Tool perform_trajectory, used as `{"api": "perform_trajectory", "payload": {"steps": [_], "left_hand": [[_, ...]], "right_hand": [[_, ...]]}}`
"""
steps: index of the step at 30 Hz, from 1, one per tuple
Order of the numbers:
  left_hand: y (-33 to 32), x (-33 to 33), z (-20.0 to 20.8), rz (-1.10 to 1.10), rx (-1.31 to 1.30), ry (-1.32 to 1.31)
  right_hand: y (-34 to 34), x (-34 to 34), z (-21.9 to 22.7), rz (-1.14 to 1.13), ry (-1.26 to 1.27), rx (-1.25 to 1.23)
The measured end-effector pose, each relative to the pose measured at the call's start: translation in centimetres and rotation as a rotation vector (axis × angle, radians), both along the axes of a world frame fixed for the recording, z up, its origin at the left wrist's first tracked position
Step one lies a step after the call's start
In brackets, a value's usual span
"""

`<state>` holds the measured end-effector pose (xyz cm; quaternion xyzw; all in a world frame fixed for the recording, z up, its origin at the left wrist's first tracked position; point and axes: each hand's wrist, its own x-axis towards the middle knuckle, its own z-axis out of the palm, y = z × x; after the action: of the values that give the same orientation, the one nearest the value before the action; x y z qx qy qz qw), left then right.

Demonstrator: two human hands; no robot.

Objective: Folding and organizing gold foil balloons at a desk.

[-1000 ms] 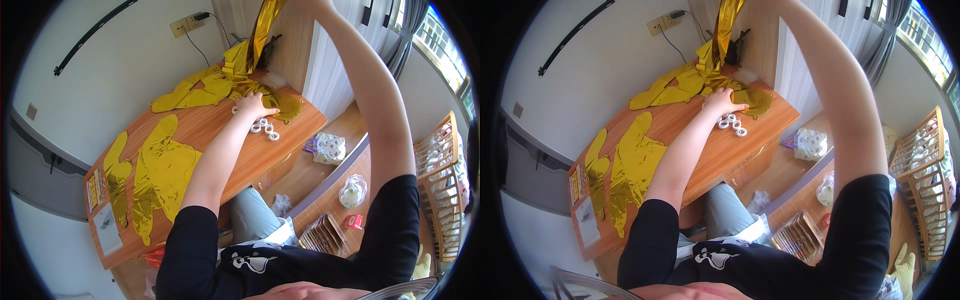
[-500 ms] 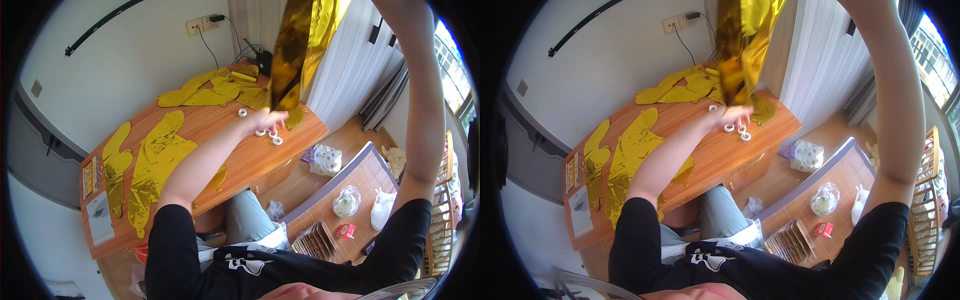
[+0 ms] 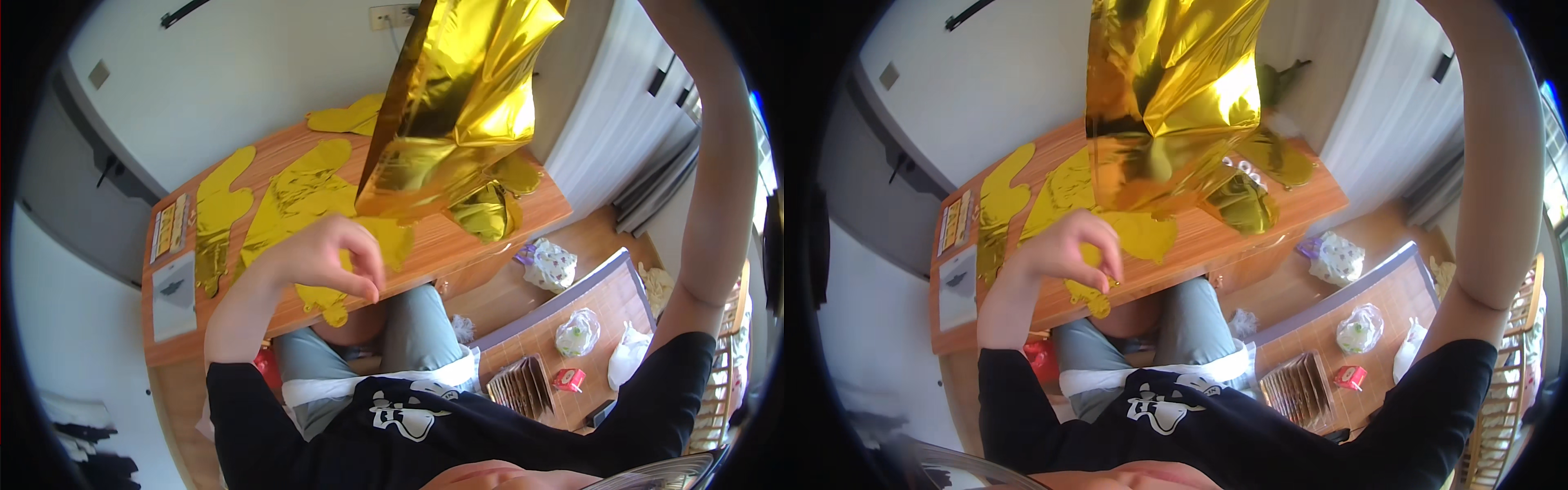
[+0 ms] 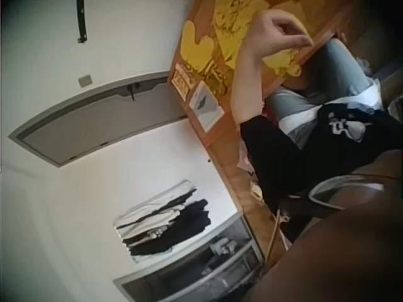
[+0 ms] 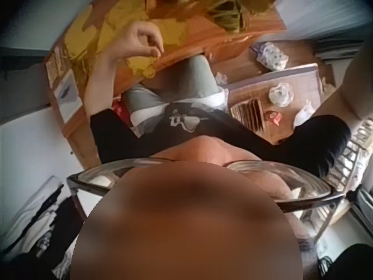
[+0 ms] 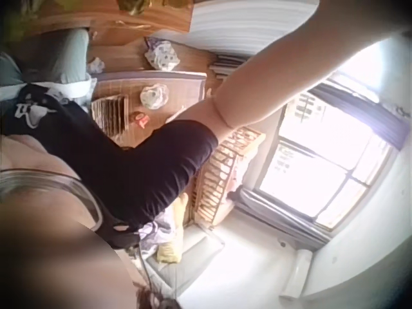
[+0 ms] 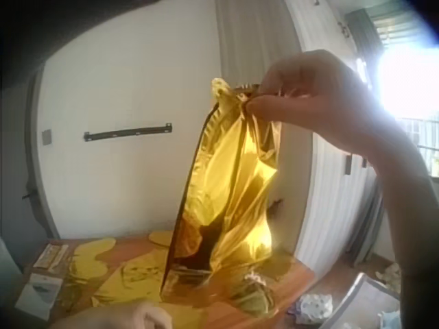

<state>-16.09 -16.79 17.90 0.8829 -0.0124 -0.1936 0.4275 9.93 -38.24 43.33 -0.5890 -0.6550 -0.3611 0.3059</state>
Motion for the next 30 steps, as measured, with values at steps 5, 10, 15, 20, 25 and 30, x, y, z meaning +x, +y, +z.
{"api": "perform_trajectory", "payload": {"steps": [5,10,15,20,25,30], "left_hand": [[-0.1,-3.9,-2.7,0.769,0.056,-0.969],[4.9,-1.1,-5.1,0.811,0.388,-1.043],[9.9,1.2,-5.4,0.812,0.191,-0.676],[12.6,1.5,-5.3,0.906,0.275,-0.652],[18.4,1.4,-4.2,1.004,0.454,-0.658],[21.4,0.0,-3.0,1.111,0.197,-0.985]], "right_hand": [[4.0,-1.8,0.4,0.046,0.198,-0.12],[6.5,-1.6,1.0,0.067,0.149,-0.169],[8.1,-1.2,0.6,0.05,0.325,-0.289],[12.4,2.5,-1.1,0.096,0.357,-0.325],[16.0,2.5,-3.5,0.392,0.456,-0.202],[16.1,-2.3,-6.1,0.704,0.347,-0.029]]}}
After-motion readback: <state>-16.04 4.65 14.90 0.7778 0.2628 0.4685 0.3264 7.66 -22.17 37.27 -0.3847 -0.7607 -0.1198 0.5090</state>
